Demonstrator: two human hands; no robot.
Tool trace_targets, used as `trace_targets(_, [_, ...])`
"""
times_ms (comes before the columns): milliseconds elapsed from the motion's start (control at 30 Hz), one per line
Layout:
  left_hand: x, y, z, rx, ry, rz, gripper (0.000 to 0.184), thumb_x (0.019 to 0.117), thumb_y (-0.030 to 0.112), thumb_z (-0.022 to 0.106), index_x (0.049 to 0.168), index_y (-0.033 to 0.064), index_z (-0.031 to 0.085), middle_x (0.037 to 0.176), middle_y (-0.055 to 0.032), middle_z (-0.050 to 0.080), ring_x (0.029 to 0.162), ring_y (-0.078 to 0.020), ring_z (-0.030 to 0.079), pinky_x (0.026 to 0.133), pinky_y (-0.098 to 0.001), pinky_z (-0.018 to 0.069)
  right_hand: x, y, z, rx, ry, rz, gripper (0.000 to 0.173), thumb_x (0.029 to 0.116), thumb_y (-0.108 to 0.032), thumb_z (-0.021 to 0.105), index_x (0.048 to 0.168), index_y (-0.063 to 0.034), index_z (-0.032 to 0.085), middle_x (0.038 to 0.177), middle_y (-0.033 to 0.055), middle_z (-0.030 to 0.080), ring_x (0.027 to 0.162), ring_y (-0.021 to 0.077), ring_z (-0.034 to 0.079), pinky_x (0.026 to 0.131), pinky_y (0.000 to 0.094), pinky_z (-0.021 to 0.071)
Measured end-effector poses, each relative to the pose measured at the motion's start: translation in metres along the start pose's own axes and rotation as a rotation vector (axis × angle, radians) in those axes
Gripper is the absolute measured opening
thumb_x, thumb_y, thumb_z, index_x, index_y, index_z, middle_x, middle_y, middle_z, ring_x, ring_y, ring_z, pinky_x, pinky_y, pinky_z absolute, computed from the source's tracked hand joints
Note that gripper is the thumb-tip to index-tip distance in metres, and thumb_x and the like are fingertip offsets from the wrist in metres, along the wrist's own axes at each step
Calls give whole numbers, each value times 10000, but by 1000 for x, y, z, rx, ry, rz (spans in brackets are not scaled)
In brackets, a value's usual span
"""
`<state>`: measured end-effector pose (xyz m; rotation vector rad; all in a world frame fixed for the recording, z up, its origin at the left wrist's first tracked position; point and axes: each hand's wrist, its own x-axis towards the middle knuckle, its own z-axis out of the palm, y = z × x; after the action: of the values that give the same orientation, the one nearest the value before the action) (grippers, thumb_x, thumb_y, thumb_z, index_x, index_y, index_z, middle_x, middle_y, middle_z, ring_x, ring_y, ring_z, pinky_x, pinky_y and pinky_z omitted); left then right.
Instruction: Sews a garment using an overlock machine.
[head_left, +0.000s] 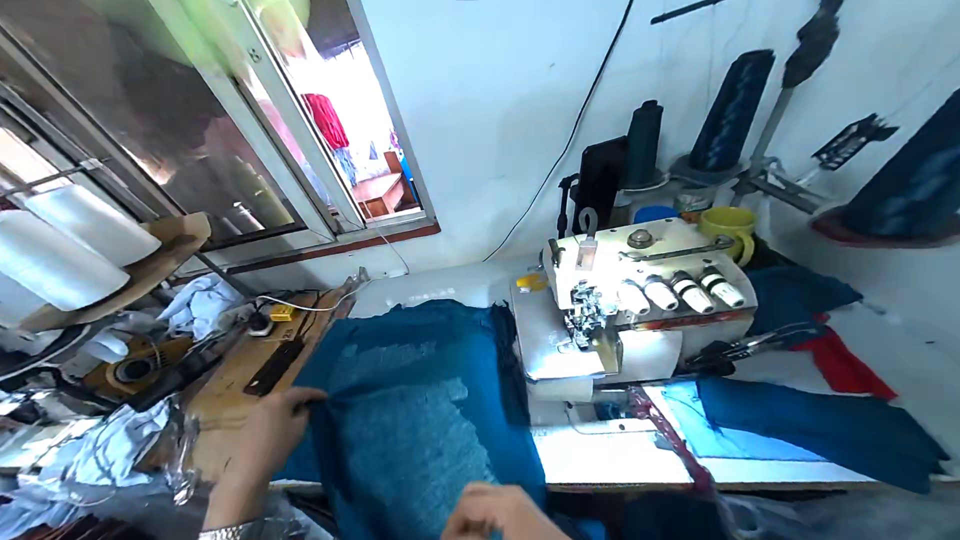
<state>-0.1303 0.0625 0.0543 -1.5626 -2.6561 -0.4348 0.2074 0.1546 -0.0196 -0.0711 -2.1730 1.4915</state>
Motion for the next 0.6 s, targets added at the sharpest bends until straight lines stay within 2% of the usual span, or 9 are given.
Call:
trace_targets(67, [7, 2, 24, 32, -225, -74, 354, 959, -60, 523, 1244, 28, 713, 1286, -255, 647, 1240, -469, 575, 1051, -647, 427, -2, 51, -4, -282, 205, 64, 215, 996, -181, 628, 985, -3, 749, 932, 148, 705, 873, 270, 697, 813, 422, 584])
trace_targets(100, [12, 10, 36, 8, -261, -43, 358, 961, -48, 525, 1267, 25, 697, 1315, -253, 631, 1270, -464, 556, 1069, -632, 422, -3, 70, -8, -394, 288, 88, 185, 978, -169, 635, 971, -25, 752, 927, 140, 705, 897, 284, 698, 826, 435, 583])
trace_targets(233, [43, 69, 88, -247, -210, 187, 207, 1000, 116, 595, 1102, -6, 728, 1145, -187, 689, 1116, -328, 652, 1016, -503, 507, -12, 105, -21, -472, 477, 138, 148, 937, -136, 651, 960, -28, 749, 953, 147, 704, 947, 299, 689, 870, 433, 571])
trace_targets(300, [62, 104, 113, -316, -121, 209, 222, 996, 192, 638, 1088, 13, 732, 1135, -170, 689, 1134, -328, 633, 1041, -516, 479, -15, 110, -20, -486, 538, 138, 159, 907, -134, 679, 987, -12, 741, 1026, 180, 702, 1007, 332, 679, 909, 449, 559])
trace_targets(367, [82, 132, 132, -300, -68, 149, 339, 991, 265, 666, 1234, 29, 688, 1246, -197, 653, 1229, -392, 574, 1084, -592, 412, -16, 110, -19, -521, 554, 156, 220, 889, -153, 711, 1039, 7, 737, 1093, 212, 692, 1049, 368, 664, 938, 472, 543])
trace_targets(433, [96, 152, 140, -223, -155, 46, 500, 957, 304, 719, 1366, 41, 603, 1334, -226, 607, 1307, -443, 505, 1108, -657, 331, -16, 108, -18, -554, 544, 178, 287, 873, -178, 739, 1080, 22, 728, 1114, 226, 690, 1063, 389, 659, 949, 481, 538])
trace_targets(467, [101, 159, 141, -192, -200, 16, 478, 950, 279, 731, 1343, 38, 603, 1313, -226, 609, 1296, -441, 508, 1104, -658, 328, -15, 107, -18, -572, 539, 186, 321, 864, -192, 753, 1100, 24, 723, 1115, 222, 691, 1061, 390, 661, 945, 479, 540])
trace_targets(533, [106, 164, 138, -199, -236, 22, 293, 968, 211, 706, 1184, 17, 674, 1198, -212, 639, 1225, -419, 537, 1074, -620, 359, -13, 106, -18, -593, 530, 204, 391, 851, -206, 773, 1151, 36, 707, 1120, 221, 689, 1056, 393, 662, 942, 476, 544])
trace_targets(600, [106, 158, 131, -307, -246, 95, 200, 999, 149, 652, 1117, -10, 674, 1110, -194, 655, 1106, -361, 606, 1006, -543, 463, -12, 106, -16, -602, 535, 216, 456, 842, -199, 781, 1213, 47, 681, 1133, 226, 689, 1064, 398, 664, 954, 480, 542])
